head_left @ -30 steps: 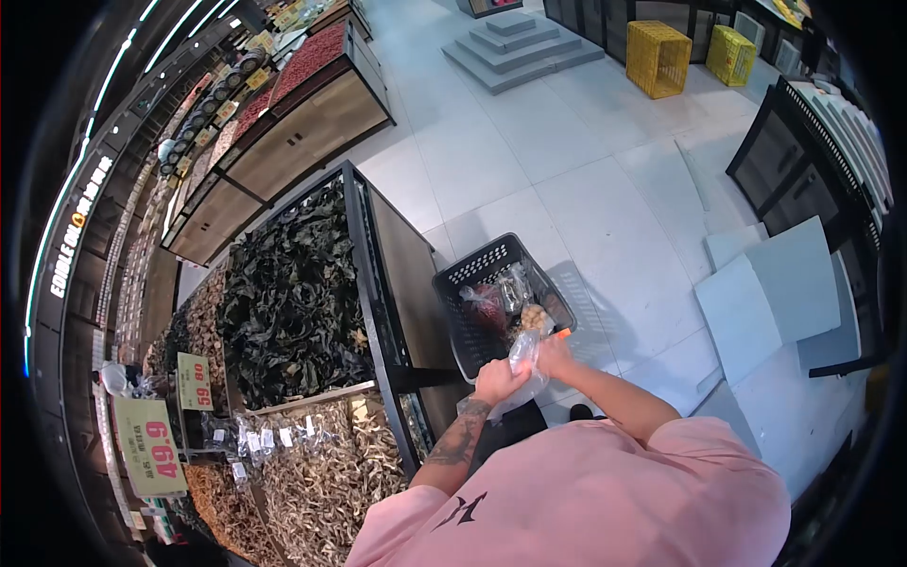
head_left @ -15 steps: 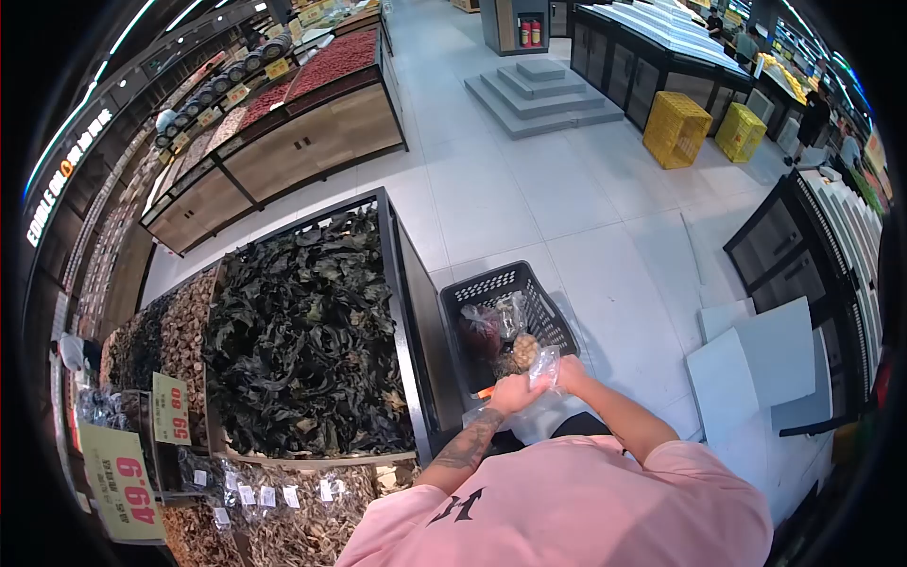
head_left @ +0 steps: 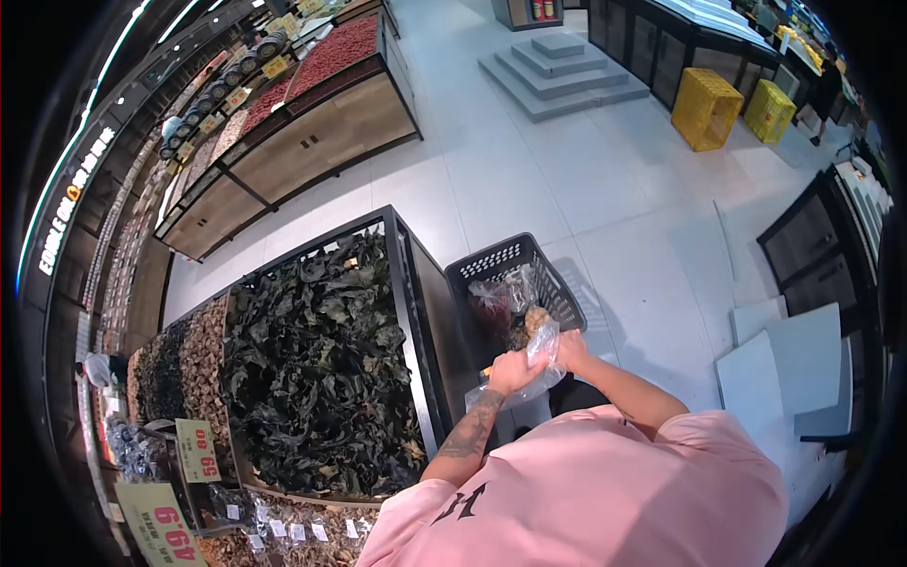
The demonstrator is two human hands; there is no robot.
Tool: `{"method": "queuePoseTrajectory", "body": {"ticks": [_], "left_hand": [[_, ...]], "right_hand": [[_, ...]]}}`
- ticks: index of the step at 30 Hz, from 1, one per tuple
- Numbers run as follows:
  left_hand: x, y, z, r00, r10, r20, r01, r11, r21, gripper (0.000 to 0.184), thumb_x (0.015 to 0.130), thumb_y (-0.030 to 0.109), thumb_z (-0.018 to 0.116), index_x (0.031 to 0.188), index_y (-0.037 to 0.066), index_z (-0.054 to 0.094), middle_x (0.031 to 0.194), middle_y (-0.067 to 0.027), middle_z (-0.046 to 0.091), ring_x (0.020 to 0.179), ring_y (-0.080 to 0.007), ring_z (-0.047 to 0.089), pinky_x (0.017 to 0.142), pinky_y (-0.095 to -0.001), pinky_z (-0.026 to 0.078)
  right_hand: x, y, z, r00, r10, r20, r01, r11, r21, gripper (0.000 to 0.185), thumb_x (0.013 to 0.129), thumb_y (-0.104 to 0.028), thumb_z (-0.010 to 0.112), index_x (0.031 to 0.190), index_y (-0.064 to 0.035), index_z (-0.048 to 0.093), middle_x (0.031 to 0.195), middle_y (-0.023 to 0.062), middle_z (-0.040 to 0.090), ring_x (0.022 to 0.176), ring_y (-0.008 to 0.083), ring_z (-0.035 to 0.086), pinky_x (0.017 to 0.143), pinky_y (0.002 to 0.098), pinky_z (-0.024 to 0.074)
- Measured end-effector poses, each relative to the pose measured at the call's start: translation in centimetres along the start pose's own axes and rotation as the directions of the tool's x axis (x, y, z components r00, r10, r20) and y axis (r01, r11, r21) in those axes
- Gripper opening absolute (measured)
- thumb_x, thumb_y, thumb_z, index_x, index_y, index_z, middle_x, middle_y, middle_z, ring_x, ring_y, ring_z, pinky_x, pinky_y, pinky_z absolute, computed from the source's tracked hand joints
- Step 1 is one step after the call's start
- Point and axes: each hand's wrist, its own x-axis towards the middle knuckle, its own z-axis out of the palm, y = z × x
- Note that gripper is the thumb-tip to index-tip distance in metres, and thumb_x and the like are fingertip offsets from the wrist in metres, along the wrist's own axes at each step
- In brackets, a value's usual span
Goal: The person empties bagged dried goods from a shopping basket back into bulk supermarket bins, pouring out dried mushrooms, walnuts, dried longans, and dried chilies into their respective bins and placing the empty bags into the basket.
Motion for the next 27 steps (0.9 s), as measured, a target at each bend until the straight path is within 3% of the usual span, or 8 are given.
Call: {"method": "queuePoseTrajectory", "body": {"ticks": [6,8,12,14,16,18,22,27], "left_hand": [[7.8,-4.3,-1.6,0.999,-0.045,-0.004,0.045,0.996,0.075,0.066,0.078,0.062,0.055,0.069,-0.003,0.066,0.065,-0.0249,0.062,0.063,-0.0415,0.063,0.063,-0.05,0.051],[9.7,-4.7,-2.8,0.997,-0.066,-0.045,0.069,0.996,0.065,0.067,0.076,0.063,0.056,0.068,-0.003,0.066,0.064,-0.0246,0.062,0.063,-0.0409,0.064,0.063,-0.0499,0.052],[13.1,-6.2,-4.1,0.989,-0.091,-0.118,0.1,0.992,0.077,0.067,0.073,0.063,0.057,0.065,-0.003,0.065,0.064,-0.025,0.062,0.064,-0.0413,0.063,0.063,-0.0497,0.051],[14.2,-6.5,-5.4,0.981,-0.157,-0.117,0.165,0.985,0.058,0.066,0.072,0.062,0.058,0.063,-0.003,0.065,0.062,-0.0247,0.061,0.062,-0.0412,0.062,0.063,-0.0491,0.05],[15.6,-6.5,-8.0,0.987,-0.148,-0.07,0.15,0.988,0.029,0.064,0.072,0.06,0.058,0.061,-0.002,0.064,0.059,-0.0228,0.06,0.058,-0.0396,0.061,0.06,-0.0478,0.05],[16.9,-8.3,-7.9,0.987,-0.104,-0.126,0.107,0.994,0.025,0.062,0.073,0.06,0.058,0.06,-0.001,0.064,0.058,-0.0218,0.06,0.057,-0.0388,0.061,0.059,-0.0474,0.05],[19.8,-11.6,-8.1,0.977,-0.112,-0.179,0.115,0.993,0.008,0.06,0.073,0.059,0.058,0.059,0.001,0.064,0.057,-0.0212,0.059,0.056,-0.0383,0.061,0.057,-0.0469,0.049],[24.9,-15.3,-9.2,0.975,-0.146,-0.166,0.143,0.989,-0.03,0.065,0.075,0.063,0.054,0.06,0.0,0.063,0.057,-0.0206,0.059,0.056,-0.0392,0.061,0.055,-0.0473,0.049]], "right_hand": [[8.6,2.6,-1.8,0.986,-0.148,0.077,0.151,0.988,-0.026,0.022,0.073,-0.03,0.062,0.068,-0.0097,0.069,0.075,0.0157,0.068,0.074,0.0313,0.068,0.066,0.043,0.0526],[11.4,3.6,-1.0,0.991,-0.089,0.104,0.095,0.994,-0.054,0.019,0.073,-0.028,0.062,0.073,-0.0108,0.071,0.076,0.0155,0.068,0.077,0.0317,0.067,0.068,0.0431,0.0528],[16.0,5.0,-1.3,0.982,-0.15,0.115,0.146,0.988,0.047,0.027,0.078,-0.031,0.061,0.078,-0.0053,0.071,0.083,0.0158,0.069,0.082,0.0324,0.067,0.073,0.0438,0.0527],[17.8,4.0,-6.5,0.97,0.085,0.229,-0.119,0.983,0.137,0.037,0.078,-0.039,0.061,0.084,-0.0041,0.072,0.088,0.0183,0.069,0.083,0.0334,0.067,0.075,0.0442,0.0526],[19.9,4.5,-5.7,0.974,0.044,0.224,-0.086,0.98,0.182,0.043,0.076,-0.044,0.062,0.086,-0.0032,0.073,0.087,0.0203,0.068,0.084,0.0344,0.067,0.075,0.0437,0.0526],[22.0,5.0,-4.8,0.978,0.142,0.153,-0.176,0.956,0.235,0.045,0.076,-0.046,0.063,0.082,-0.0021,0.072,0.082,0.0211,0.068,0.08,0.0356,0.067,0.074,0.0443,0.0517],[26.1,5.9,-3.7,0.994,0.106,0.037,-0.112,0.948,0.296,0.047,0.076,-0.049,0.063,0.08,-0.0032,0.072,0.074,0.0207,0.067,0.071,0.038,0.066,0.07,0.0464,0.0501],[32.8,8.2,-4.4,0.984,-0.096,0.15,0.056,0.967,0.249,0.037,0.079,-0.046,0.062,0.08,-0.0113,0.074,0.079,0.0172,0.068,0.073,0.0381,0.065,0.071,0.0461,0.0511]]}}
